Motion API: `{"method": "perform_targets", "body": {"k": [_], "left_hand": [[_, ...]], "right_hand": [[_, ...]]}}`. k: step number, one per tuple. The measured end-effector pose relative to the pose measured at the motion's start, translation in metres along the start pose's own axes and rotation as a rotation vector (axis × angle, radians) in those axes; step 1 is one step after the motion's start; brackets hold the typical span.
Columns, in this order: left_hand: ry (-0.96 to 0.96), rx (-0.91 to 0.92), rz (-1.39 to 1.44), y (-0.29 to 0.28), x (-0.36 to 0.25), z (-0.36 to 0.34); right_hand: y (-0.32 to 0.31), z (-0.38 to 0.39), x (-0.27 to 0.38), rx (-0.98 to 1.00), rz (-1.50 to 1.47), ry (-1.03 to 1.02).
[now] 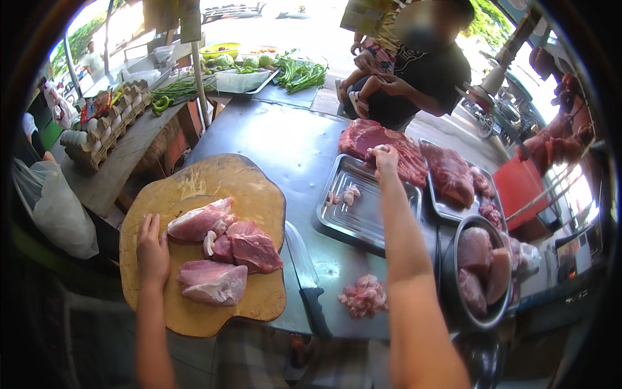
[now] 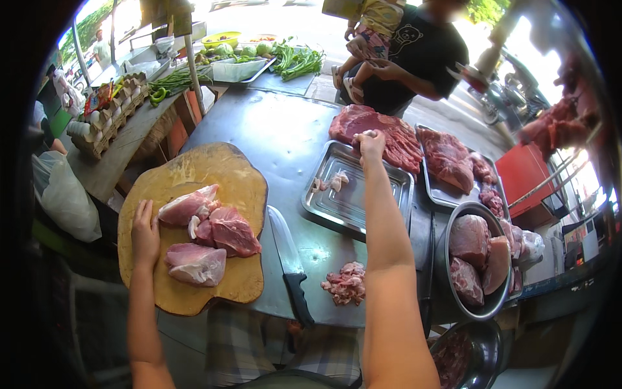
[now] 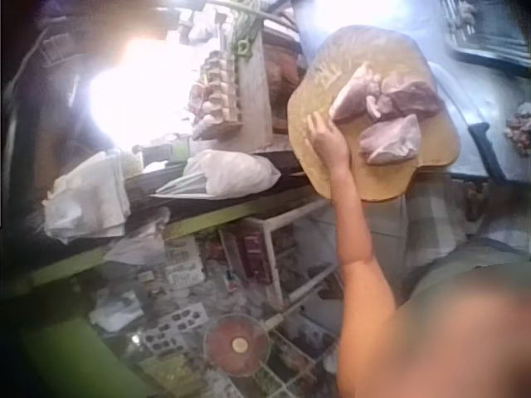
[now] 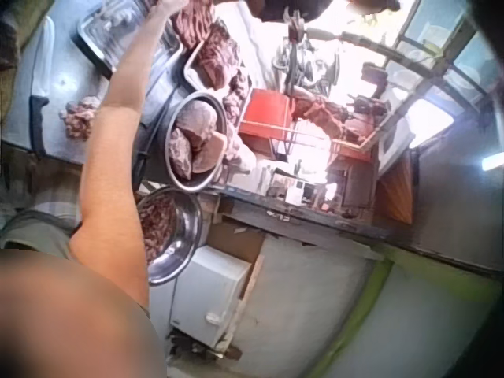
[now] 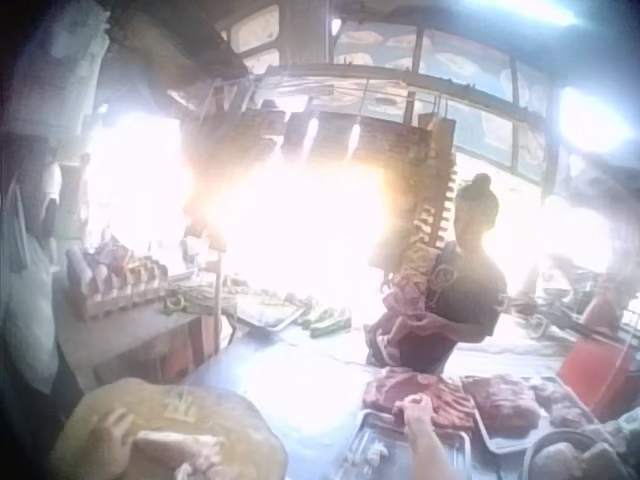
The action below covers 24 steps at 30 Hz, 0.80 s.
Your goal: The person mops the tiled floor with a spin mop, then moves to a butcher counter and cuts raw meat into smaller pieces on a wooden cutting board using a knife. The cut pieces are placed on a metal tray.
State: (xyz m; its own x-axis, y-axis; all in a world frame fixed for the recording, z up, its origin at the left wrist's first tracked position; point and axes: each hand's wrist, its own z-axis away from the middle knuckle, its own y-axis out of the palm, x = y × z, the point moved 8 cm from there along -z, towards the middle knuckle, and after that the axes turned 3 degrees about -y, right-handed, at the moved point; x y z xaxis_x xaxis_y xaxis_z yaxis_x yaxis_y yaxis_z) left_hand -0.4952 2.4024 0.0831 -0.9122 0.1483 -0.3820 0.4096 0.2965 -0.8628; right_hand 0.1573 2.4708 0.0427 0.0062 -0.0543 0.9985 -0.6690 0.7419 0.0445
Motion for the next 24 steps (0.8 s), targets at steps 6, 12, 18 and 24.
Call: {"method": "perform_targets", "body": {"k": [6, 12, 18, 24], "left_hand": [[-0.027, 0.040, -0.048, 0.001, -0.003, -0.001], [-0.034, 0.046, -0.094, 0.001, -0.009, -0.002], [-0.019, 0.047, -0.125, 0.000, -0.014, -0.002], [0.003, 0.033, -0.114, 0.001, -0.012, -0.001]], "right_hand": [[0.007, -0.057, 0.047, -0.190, 0.874, -0.559], [-0.003, -0.103, -0.012, 0.053, 1.312, -0.177], [-0.014, -0.115, 0.005, -0.036, 1.135, -0.250], [-0.031, -0.041, 0.061, -0.251, 0.838, -0.692]]}}
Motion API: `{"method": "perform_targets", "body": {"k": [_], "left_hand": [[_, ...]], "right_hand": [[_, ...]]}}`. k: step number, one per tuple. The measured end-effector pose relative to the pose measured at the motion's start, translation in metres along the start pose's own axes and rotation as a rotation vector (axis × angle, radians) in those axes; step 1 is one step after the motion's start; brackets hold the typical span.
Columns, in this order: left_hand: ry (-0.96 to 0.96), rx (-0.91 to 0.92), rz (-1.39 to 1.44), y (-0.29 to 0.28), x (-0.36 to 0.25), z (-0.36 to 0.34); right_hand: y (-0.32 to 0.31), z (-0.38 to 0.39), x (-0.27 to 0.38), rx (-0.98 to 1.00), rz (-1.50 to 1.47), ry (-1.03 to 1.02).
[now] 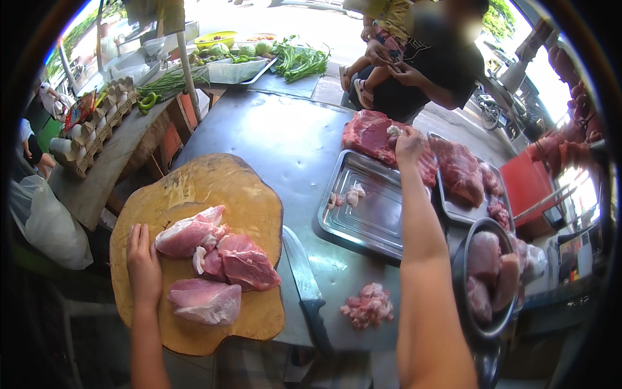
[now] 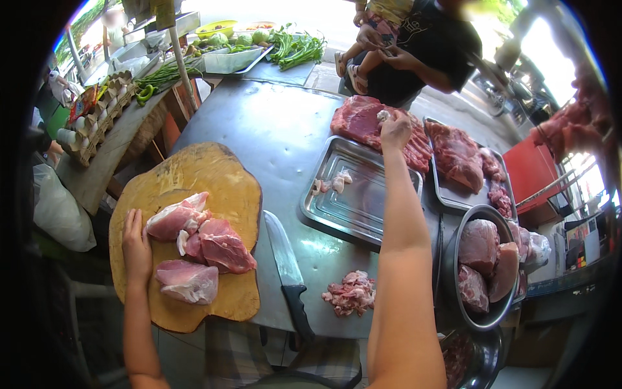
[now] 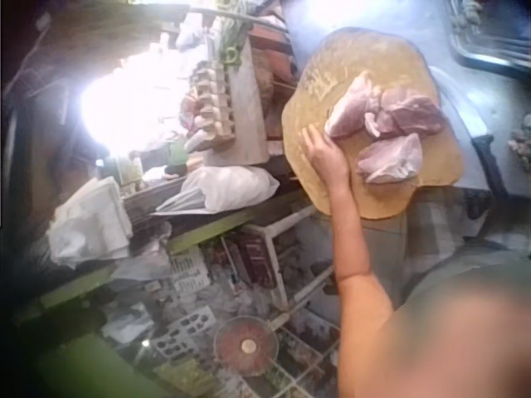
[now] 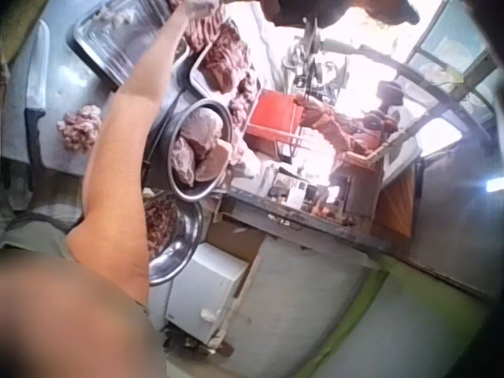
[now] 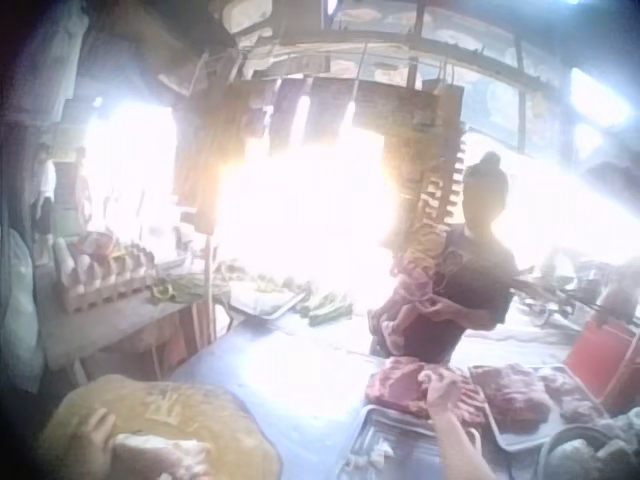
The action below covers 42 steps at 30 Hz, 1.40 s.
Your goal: The person mops the tiled floor with a spin mop, then moves to a butcher counter and cuts raw meat into smaller pieces on a wooden cutting board using a knife. The cut pieces are placed on a metal tray.
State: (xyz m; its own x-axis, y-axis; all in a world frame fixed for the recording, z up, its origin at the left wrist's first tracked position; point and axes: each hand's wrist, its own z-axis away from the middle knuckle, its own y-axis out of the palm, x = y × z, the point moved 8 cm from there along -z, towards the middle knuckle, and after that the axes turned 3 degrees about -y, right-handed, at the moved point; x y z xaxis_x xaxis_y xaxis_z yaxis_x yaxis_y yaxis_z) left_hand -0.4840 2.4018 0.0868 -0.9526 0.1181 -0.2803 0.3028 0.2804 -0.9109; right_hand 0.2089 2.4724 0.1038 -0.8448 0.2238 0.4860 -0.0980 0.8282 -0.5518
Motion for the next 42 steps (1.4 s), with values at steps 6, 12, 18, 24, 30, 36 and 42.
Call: {"method": "perform_targets", "body": {"k": [6, 12, 18, 24, 30, 36, 42], "left_hand": [[0.011, -0.022, 0.015, 0.003, 0.006, -0.002], [0.026, -0.045, 0.056, 0.002, 0.005, 0.000], [0.081, -0.140, 0.051, -0.004, 0.004, 0.001], [0.114, -0.173, 0.027, -0.004, 0.007, 0.004], [0.112, -0.178, 0.007, -0.004, 0.005, 0.007], [0.094, -0.164, 0.012, 0.001, 0.009, 0.007], [0.072, -0.126, 0.046, 0.003, 0.010, 0.004]], "right_hand": [[-0.012, 0.050, 0.061, 0.077, -0.383, -0.007], [-0.023, 0.132, 0.176, 0.580, -0.811, 0.132], [-0.110, 0.222, 0.284, 0.631, -0.734, -0.169], [-0.178, 0.302, 0.310, 0.670, -0.713, -0.189], [-0.220, 0.339, 0.278, 0.624, -0.647, -0.094], [-0.240, 0.359, 0.250, 0.537, -0.606, -0.076], [-0.251, 0.376, 0.248, 0.491, -0.604, -0.084]]}}
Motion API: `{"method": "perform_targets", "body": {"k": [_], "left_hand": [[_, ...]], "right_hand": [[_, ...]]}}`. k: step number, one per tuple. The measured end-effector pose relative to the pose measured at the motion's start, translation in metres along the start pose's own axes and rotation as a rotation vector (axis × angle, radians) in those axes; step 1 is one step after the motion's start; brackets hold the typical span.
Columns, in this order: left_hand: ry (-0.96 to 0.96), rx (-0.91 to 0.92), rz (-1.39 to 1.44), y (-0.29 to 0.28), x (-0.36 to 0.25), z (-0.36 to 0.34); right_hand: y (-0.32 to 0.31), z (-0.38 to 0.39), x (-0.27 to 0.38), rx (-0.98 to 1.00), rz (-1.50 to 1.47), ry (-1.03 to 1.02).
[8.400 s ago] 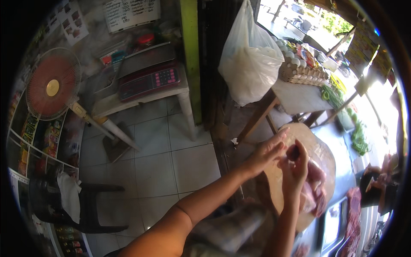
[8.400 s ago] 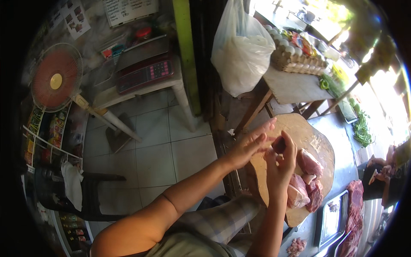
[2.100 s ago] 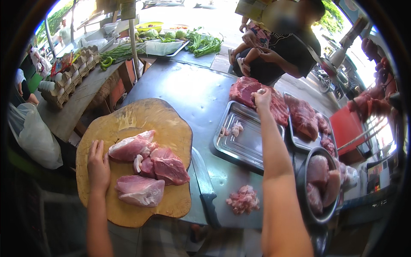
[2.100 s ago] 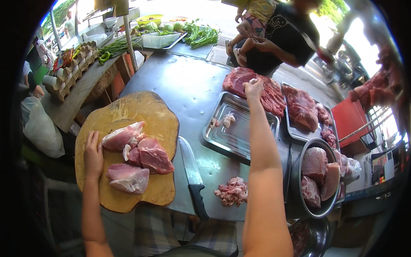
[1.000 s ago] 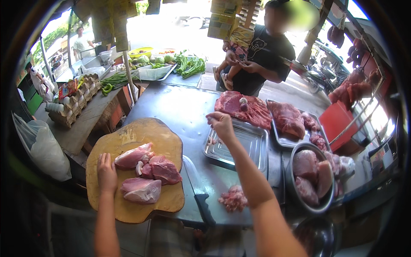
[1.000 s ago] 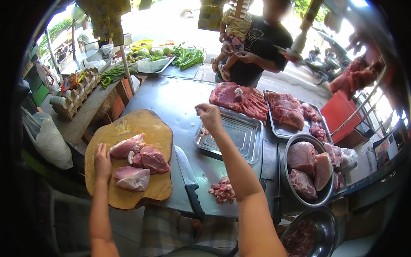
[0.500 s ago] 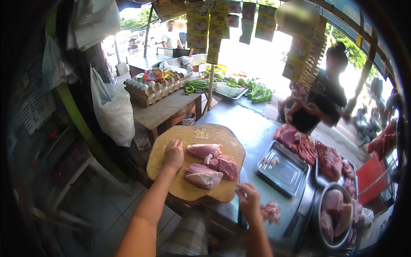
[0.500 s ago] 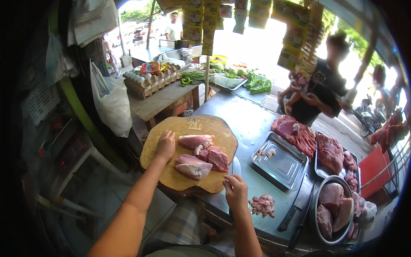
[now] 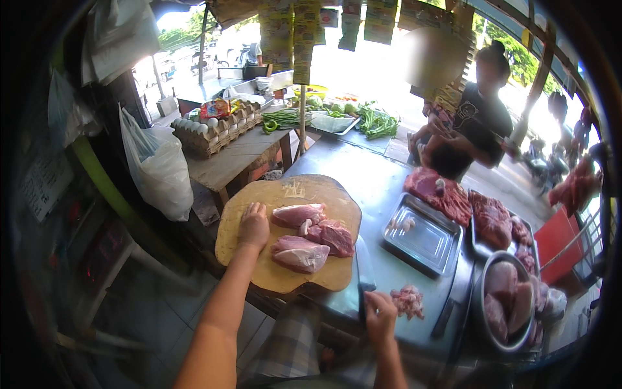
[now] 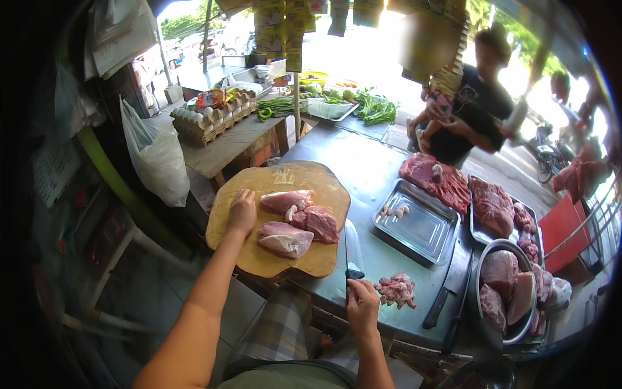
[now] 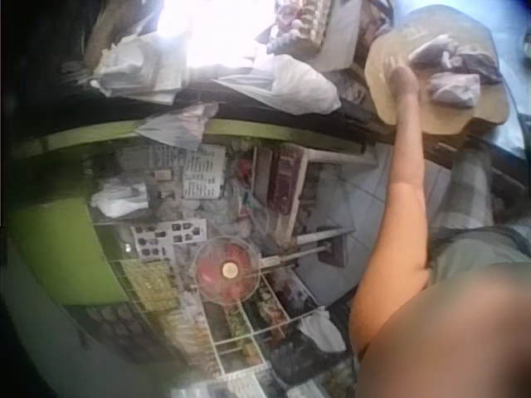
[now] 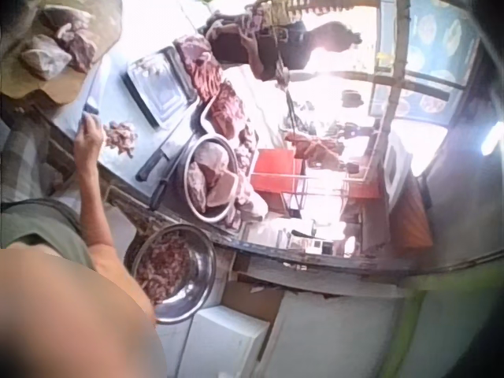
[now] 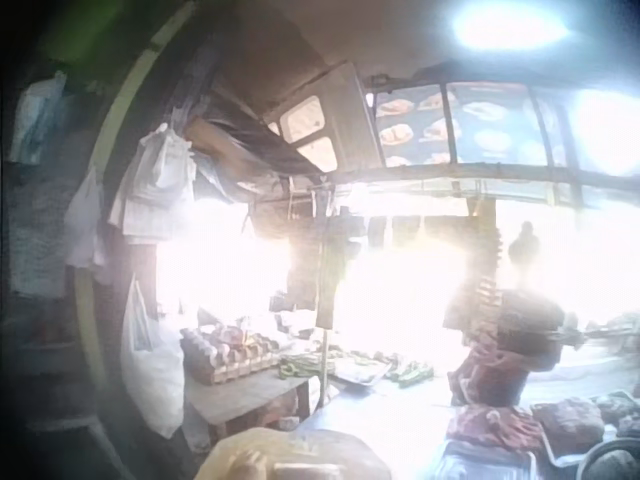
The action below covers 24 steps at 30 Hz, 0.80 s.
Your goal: The person mops the tiled floor with a spin mop, then moves to a butcher counter and cuts raw meat into smaller pieces on a wooden cutting board using a knife. The cut pieces are placed on a metal tray.
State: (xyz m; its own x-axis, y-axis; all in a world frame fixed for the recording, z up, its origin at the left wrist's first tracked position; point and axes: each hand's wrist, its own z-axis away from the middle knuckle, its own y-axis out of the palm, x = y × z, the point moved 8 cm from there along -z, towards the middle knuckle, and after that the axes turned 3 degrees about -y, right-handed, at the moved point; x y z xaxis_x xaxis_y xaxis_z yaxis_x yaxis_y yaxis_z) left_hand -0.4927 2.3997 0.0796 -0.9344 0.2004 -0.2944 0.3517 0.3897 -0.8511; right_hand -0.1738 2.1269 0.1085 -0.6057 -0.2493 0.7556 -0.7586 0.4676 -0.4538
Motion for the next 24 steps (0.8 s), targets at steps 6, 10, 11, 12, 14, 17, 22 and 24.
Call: {"method": "perform_targets", "body": {"k": [6, 10, 11, 12, 14, 17, 22, 24], "left_hand": [[-0.005, 0.006, 0.013, 0.000, 0.002, 0.000], [0.004, -0.003, 0.023, 0.000, 0.002, -0.002], [0.016, -0.017, 0.028, -0.002, 0.001, -0.002], [0.022, -0.014, 0.035, -0.003, -0.001, -0.003], [0.011, -0.007, 0.024, -0.004, -0.001, -0.004], [0.011, -0.019, 0.017, -0.006, -0.003, -0.005], [-0.006, -0.012, 0.035, -0.003, 0.000, -0.003], [0.005, -0.035, 0.032, -0.004, 0.000, -0.003]], "right_hand": [[-0.004, -0.003, -0.007, -0.005, -0.043, 0.056], [-0.006, -0.003, -0.010, 0.005, -0.016, 0.039], [-0.009, -0.003, -0.010, -0.006, -0.013, 0.027], [-0.010, -0.003, -0.010, -0.014, -0.011, 0.014], [-0.013, 0.000, -0.020, 0.001, -0.025, 0.130], [-0.022, 0.003, -0.023, -0.023, -0.041, 0.154], [-0.031, 0.012, -0.028, -0.010, -0.077, 0.142], [-0.033, 0.015, -0.028, -0.015, -0.067, 0.111]]}}
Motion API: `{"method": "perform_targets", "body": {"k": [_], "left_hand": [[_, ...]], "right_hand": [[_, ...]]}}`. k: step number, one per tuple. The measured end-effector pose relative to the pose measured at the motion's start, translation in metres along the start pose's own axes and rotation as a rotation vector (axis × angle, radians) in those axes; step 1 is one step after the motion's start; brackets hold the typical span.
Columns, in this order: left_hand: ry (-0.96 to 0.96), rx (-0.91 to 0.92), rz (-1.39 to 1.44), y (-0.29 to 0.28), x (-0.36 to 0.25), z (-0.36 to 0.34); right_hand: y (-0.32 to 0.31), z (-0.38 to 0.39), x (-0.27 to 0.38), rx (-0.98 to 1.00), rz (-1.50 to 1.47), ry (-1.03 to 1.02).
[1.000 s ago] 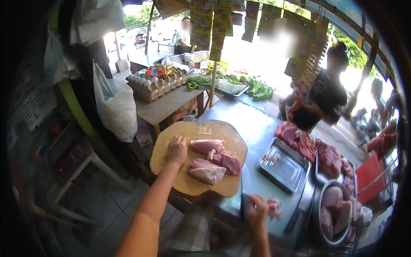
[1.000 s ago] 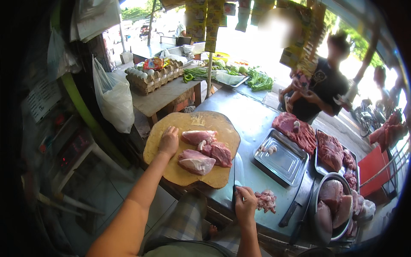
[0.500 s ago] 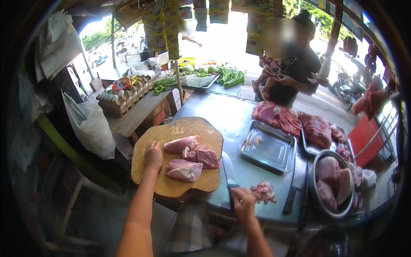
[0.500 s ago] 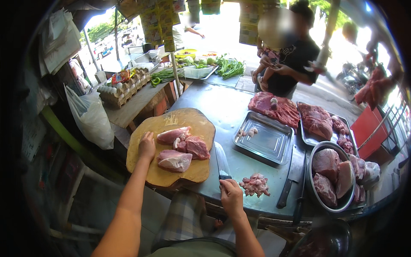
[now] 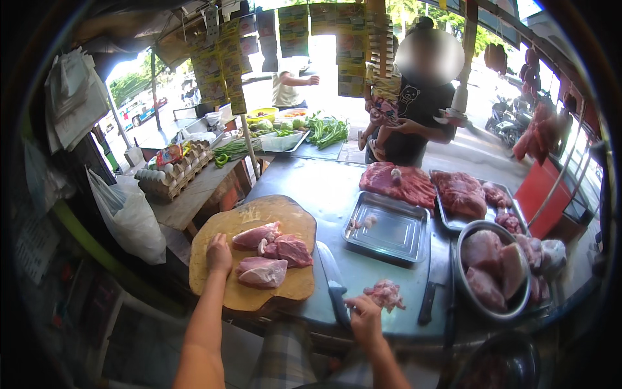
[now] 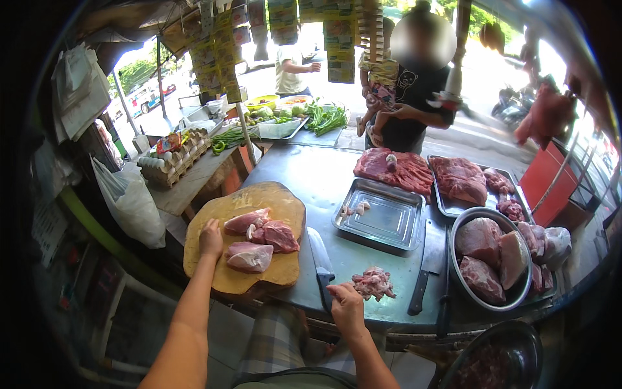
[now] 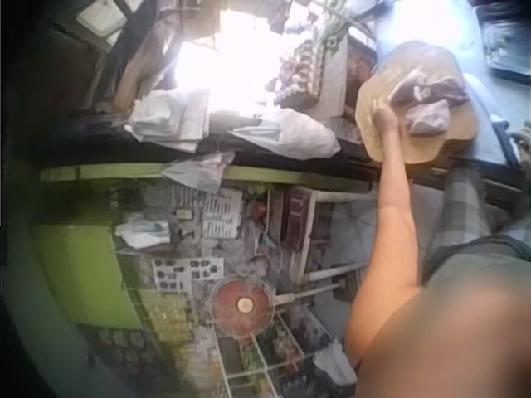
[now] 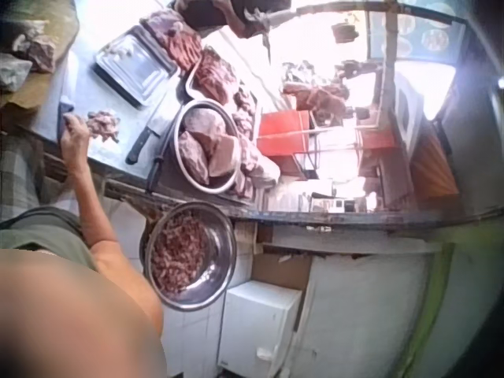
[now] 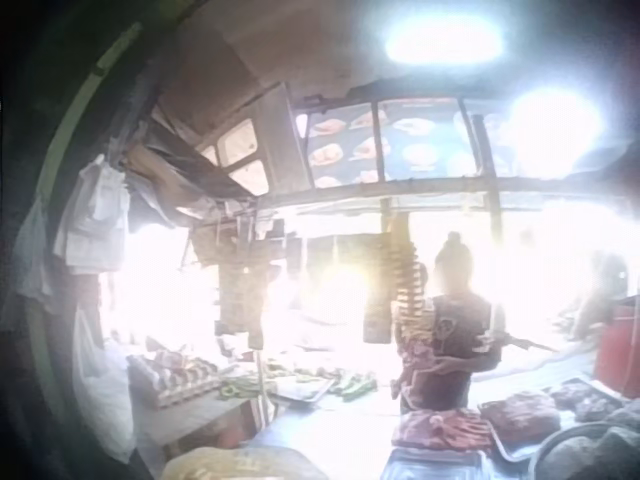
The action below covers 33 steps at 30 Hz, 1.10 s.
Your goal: The person mops the tiled floor with a spin mop, then moves to a butcher counter and cuts raw meat into smaller pieces on a wooden cutting board using a knife. The cut pieces are placed on a metal tray.
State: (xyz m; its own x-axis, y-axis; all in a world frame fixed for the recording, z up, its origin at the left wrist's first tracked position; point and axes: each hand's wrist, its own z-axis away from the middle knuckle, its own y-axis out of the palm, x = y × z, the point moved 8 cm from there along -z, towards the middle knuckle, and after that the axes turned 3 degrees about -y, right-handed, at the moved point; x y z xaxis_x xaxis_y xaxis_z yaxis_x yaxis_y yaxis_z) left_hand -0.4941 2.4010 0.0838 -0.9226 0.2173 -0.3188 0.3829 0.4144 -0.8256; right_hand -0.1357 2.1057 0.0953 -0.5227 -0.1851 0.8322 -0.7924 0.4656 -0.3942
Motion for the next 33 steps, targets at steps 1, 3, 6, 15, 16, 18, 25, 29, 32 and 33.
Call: {"method": "perform_targets", "body": {"k": [1, 3, 6, 15, 16, 18, 25, 29, 32, 33], "left_hand": [[-0.015, 0.014, -0.001, 0.002, 0.001, 0.000], [-0.028, 0.012, -0.019, 0.002, 0.002, 0.000], [-0.042, 0.031, -0.009, 0.003, 0.003, 0.000], [0.003, 0.008, -0.013, 0.003, 0.004, -0.001], [0.003, 0.004, -0.030, 0.003, 0.003, -0.001], [0.006, -0.009, -0.009, 0.001, 0.002, 0.000], [-0.002, 0.005, -0.020, 0.003, 0.003, -0.001], [-0.003, 0.012, 0.004, 0.009, 0.009, -0.002], [-0.004, 0.027, -0.009, 0.013, 0.011, -0.004], [-0.008, 0.039, -0.015, 0.014, 0.011, -0.005]], "right_hand": [[0.000, 0.001, 0.001, -0.004, 0.000, -0.019], [0.002, 0.003, 0.002, 0.021, -0.041, -0.030], [0.004, 0.004, 0.010, 0.031, -0.041, -0.057], [0.016, 0.008, 0.011, 0.078, -0.072, 0.082], [0.016, 0.007, 0.013, 0.078, -0.050, 0.033], [0.017, 0.006, 0.014, 0.077, -0.060, -0.016], [0.025, 0.012, 0.005, 0.175, -0.044, 0.194], [0.021, 0.010, 0.015, 0.115, -0.049, 0.058], [0.021, 0.012, 0.016, 0.127, -0.020, 0.016], [0.021, 0.012, 0.017, 0.125, -0.016, 0.014]]}}
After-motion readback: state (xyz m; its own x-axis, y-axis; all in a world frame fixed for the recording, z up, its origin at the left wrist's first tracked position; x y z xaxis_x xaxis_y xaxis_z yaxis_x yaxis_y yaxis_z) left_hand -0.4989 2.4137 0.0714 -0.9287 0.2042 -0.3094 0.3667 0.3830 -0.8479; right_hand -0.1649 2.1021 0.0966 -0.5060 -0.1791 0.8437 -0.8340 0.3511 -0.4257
